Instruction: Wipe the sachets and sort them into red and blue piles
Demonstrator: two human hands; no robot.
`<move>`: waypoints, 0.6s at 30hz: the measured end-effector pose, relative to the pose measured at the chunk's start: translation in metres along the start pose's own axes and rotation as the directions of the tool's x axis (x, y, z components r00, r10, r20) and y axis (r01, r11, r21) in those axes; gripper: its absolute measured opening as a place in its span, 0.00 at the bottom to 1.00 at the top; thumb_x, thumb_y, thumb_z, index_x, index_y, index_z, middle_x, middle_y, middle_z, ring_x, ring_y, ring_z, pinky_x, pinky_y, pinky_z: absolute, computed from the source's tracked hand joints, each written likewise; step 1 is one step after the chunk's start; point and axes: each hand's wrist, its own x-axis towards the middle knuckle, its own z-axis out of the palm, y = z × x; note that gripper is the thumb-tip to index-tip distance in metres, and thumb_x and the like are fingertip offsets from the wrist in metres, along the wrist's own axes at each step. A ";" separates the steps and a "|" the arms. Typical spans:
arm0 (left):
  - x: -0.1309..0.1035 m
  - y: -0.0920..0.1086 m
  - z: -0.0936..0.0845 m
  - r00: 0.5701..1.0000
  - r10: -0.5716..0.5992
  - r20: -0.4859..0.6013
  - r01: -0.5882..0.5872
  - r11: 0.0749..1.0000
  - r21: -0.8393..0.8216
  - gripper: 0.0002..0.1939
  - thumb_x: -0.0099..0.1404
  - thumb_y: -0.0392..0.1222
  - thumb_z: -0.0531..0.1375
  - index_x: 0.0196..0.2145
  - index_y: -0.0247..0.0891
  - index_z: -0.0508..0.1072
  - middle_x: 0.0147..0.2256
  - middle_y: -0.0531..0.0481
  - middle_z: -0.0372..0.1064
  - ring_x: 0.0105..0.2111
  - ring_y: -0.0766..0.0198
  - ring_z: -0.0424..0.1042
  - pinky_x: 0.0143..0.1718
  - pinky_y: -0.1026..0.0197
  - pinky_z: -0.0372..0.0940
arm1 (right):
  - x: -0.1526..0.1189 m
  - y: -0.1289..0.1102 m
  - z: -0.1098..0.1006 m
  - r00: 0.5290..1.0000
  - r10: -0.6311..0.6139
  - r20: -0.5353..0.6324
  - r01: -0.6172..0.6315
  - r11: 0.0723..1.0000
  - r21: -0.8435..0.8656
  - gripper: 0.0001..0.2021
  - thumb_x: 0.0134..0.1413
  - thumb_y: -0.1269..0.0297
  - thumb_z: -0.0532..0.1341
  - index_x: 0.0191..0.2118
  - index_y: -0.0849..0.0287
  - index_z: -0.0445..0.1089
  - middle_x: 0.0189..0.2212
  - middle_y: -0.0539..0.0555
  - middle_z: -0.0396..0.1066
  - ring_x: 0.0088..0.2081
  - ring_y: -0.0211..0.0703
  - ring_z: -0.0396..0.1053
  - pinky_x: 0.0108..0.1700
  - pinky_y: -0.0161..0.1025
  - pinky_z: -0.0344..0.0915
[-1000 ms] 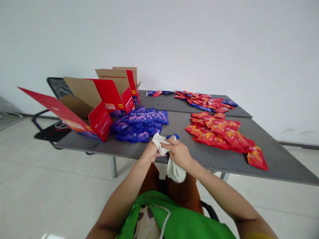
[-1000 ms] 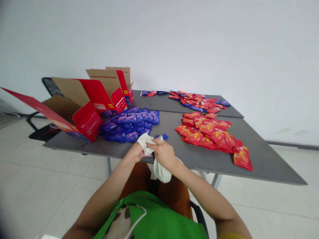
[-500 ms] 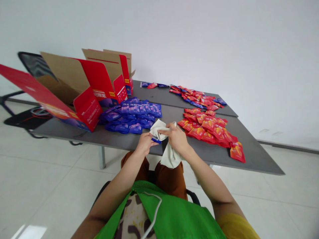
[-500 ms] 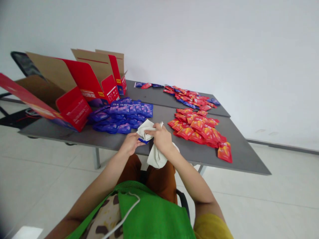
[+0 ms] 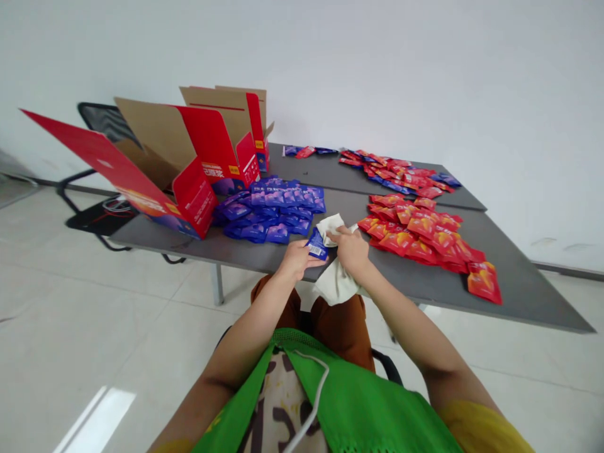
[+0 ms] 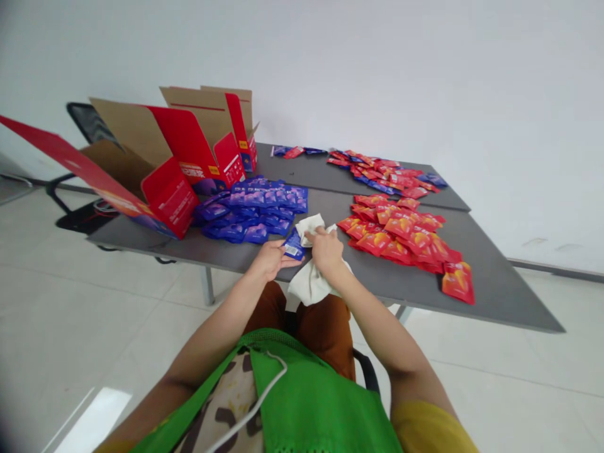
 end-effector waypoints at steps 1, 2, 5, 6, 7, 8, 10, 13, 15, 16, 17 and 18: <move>0.000 0.001 -0.001 1.000 -0.025 0.011 0.024 0.999 0.027 0.14 0.63 0.25 0.47 0.37 0.27 0.72 0.24 0.43 0.73 0.26 0.59 0.76 0.40 0.47 0.71 | 0.001 0.006 -0.001 0.999 0.037 -0.006 -0.037 0.999 -0.005 0.24 0.64 0.70 0.46 0.58 0.39 0.64 0.56 0.51 0.63 0.49 0.51 0.62 0.40 0.38 0.66; 0.000 0.001 -0.002 0.998 -0.054 0.023 0.053 0.998 0.047 0.14 0.62 0.25 0.47 0.38 0.26 0.72 0.24 0.42 0.74 0.26 0.58 0.76 0.40 0.46 0.71 | 0.001 0.011 -0.002 0.999 0.051 -0.009 -0.051 0.999 0.002 0.24 0.63 0.71 0.46 0.58 0.40 0.65 0.56 0.51 0.64 0.49 0.50 0.62 0.42 0.38 0.65; 0.001 0.003 -0.004 0.991 -0.125 0.049 0.123 0.991 0.050 0.14 0.59 0.23 0.48 0.37 0.25 0.72 0.26 0.40 0.75 0.28 0.58 0.77 0.41 0.46 0.71 | -0.010 0.022 -0.007 0.997 -0.046 -0.058 0.050 0.996 0.075 0.27 0.59 0.77 0.49 0.58 0.42 0.65 0.58 0.49 0.62 0.51 0.46 0.62 0.50 0.37 0.61; 0.001 0.003 -0.004 0.991 -0.123 0.052 0.122 0.992 0.032 0.15 0.57 0.23 0.49 0.36 0.25 0.73 0.27 0.40 0.75 0.28 0.58 0.77 0.41 0.47 0.71 | -0.018 0.022 -0.008 0.991 -0.107 -0.087 0.115 0.988 0.103 0.28 0.58 0.78 0.49 0.58 0.42 0.65 0.59 0.48 0.61 0.52 0.45 0.61 0.52 0.37 0.60; 0.001 0.003 -0.003 0.993 -0.103 0.048 0.103 0.995 0.009 0.14 0.55 0.22 0.50 0.34 0.26 0.73 0.27 0.40 0.75 0.28 0.58 0.77 0.41 0.48 0.71 | -0.025 0.020 -0.008 0.978 -0.177 -0.106 0.190 0.973 0.128 0.29 0.57 0.79 0.49 0.58 0.41 0.65 0.59 0.48 0.61 0.52 0.44 0.61 0.53 0.37 0.59; 0.000 0.003 -0.002 0.997 -0.071 0.035 0.072 0.997 -0.014 0.14 0.53 0.22 0.50 0.33 0.26 0.74 0.27 0.41 0.75 0.27 0.59 0.76 0.40 0.49 0.72 | -0.033 0.016 -0.007 0.962 -0.248 -0.112 0.263 0.953 0.152 0.29 0.57 0.79 0.49 0.58 0.40 0.65 0.59 0.47 0.61 0.52 0.44 0.61 0.53 0.37 0.59; -0.002 0.000 -0.001 1.000 0.009 0.000 -0.009 0.999 -0.038 0.14 0.51 0.22 0.51 0.30 0.27 0.74 0.26 0.43 0.75 0.25 0.60 0.75 0.37 0.53 0.72 | -0.044 0.008 -0.003 0.931 -0.355 -0.089 0.365 0.910 0.194 0.29 0.58 0.78 0.49 0.57 0.38 0.65 0.59 0.45 0.61 0.51 0.43 0.62 0.52 0.36 0.60; -0.005 -0.004 0.000 0.999 0.041 0.011 -0.041 0.999 0.003 0.13 0.51 0.23 0.52 0.30 0.28 0.75 0.25 0.44 0.75 0.23 0.61 0.75 0.32 0.56 0.72 | -0.042 0.005 0.006 0.941 -0.331 -0.070 0.338 0.918 0.209 0.31 0.57 0.79 0.49 0.56 0.33 0.64 0.59 0.41 0.60 0.52 0.42 0.62 0.51 0.35 0.61; -0.006 -0.006 0.000 0.999 0.011 0.045 -0.012 0.999 0.035 0.11 0.55 0.26 0.54 0.30 0.27 0.76 0.25 0.42 0.75 0.24 0.60 0.75 0.31 0.55 0.72 | -0.029 0.010 0.010 0.972 -0.229 -0.052 0.234 0.956 0.179 0.33 0.55 0.80 0.49 0.57 0.32 0.62 0.59 0.40 0.60 0.51 0.42 0.62 0.49 0.35 0.62; -0.007 -0.006 0.000 0.999 -0.001 0.044 -0.001 0.999 0.040 0.10 0.57 0.27 0.54 0.31 0.27 0.76 0.26 0.42 0.75 0.24 0.60 0.75 0.32 0.55 0.72 | -0.021 0.014 0.011 0.985 -0.168 -0.043 0.173 0.973 0.150 0.34 0.54 0.80 0.49 0.58 0.32 0.61 0.59 0.40 0.61 0.51 0.43 0.63 0.46 0.35 0.63; -0.008 -0.006 0.000 1.000 -0.001 0.026 0.000 0.999 0.033 0.10 0.58 0.28 0.54 0.32 0.27 0.76 0.26 0.41 0.75 0.24 0.60 0.75 0.32 0.55 0.72 | -0.013 0.017 0.012 0.993 -0.110 -0.040 0.114 0.987 0.113 0.34 0.54 0.80 0.50 0.58 0.32 0.61 0.59 0.41 0.61 0.50 0.44 0.63 0.44 0.35 0.64; -0.010 -0.007 0.000 1.000 0.008 -0.005 -0.008 1.000 0.017 0.10 0.59 0.29 0.54 0.33 0.27 0.76 0.26 0.42 0.75 0.25 0.61 0.75 0.32 0.55 0.72 | -0.006 0.021 0.013 0.997 -0.064 -0.041 0.066 0.995 0.074 0.33 0.54 0.79 0.50 0.59 0.33 0.61 0.59 0.41 0.62 0.49 0.46 0.64 0.42 0.35 0.64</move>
